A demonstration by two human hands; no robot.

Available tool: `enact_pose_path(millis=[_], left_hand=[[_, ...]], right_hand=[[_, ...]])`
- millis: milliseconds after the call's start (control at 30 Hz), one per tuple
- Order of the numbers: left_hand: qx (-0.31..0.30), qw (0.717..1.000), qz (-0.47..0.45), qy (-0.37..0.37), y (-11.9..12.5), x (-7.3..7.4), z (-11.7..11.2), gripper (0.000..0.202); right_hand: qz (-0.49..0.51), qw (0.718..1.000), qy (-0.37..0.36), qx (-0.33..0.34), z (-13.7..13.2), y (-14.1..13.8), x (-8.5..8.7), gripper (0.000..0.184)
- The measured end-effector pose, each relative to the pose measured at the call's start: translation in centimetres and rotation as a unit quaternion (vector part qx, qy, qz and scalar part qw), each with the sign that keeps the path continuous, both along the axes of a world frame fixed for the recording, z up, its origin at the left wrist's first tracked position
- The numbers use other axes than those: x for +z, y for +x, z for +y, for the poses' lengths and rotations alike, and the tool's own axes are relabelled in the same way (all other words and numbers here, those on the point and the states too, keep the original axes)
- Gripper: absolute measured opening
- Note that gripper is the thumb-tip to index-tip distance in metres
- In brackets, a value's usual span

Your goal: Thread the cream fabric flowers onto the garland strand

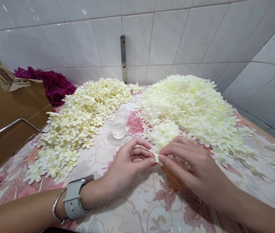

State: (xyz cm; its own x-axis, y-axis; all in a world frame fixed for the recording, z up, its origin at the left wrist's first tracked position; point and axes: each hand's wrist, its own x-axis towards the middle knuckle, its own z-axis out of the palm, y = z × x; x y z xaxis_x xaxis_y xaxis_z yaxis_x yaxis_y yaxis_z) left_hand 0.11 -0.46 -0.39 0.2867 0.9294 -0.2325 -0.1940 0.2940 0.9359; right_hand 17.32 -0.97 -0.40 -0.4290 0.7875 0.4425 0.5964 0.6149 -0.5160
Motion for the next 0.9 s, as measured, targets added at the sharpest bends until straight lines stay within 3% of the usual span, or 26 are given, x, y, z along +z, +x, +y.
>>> enact_pose_path(millis=[133,267,333,400,467,533,600,733,900], left_hand=[[0.019,1.000,-0.007,-0.003,0.1,0.1,0.0,0.021],[0.060,0.998,-0.005,-0.007,0.1,0.2,0.2,0.021],[0.053,0.998,0.016,-0.003,0.0,0.1,0.2,0.018],[0.034,0.999,0.036,0.012,0.0,0.0,0.0,0.015],[0.008,0.998,0.046,0.047,0.0,-0.1,-0.1,0.011],[-0.012,0.995,0.056,0.083,-0.1,-0.2,-0.1,0.008],[-0.007,0.993,0.065,0.101,-0.2,-0.1,-0.1,0.009],[0.019,0.988,0.097,0.116,-0.4,0.4,0.0,0.007],[-0.049,0.991,0.094,0.077,-0.4,0.5,-0.3,0.012]], right_hand=[[-0.022,0.999,0.020,-0.025,0.7,0.8,0.1,0.009],[-0.123,0.969,0.171,-0.125,2.4,2.7,1.1,0.015],[-0.123,0.957,0.206,-0.163,2.7,3.2,1.5,0.016],[-0.077,0.979,0.141,-0.129,2.3,3.0,1.8,0.014],[-0.031,0.998,0.019,-0.047,1.4,2.2,1.8,0.015],[-0.013,0.997,-0.073,0.013,0.6,1.2,1.6,0.017],[0.001,0.994,-0.105,0.030,0.0,0.6,1.5,0.019],[0.053,0.991,-0.123,-0.010,0.0,0.6,1.1,0.024],[0.097,0.980,-0.175,-0.003,0.3,0.6,0.9,0.026]])
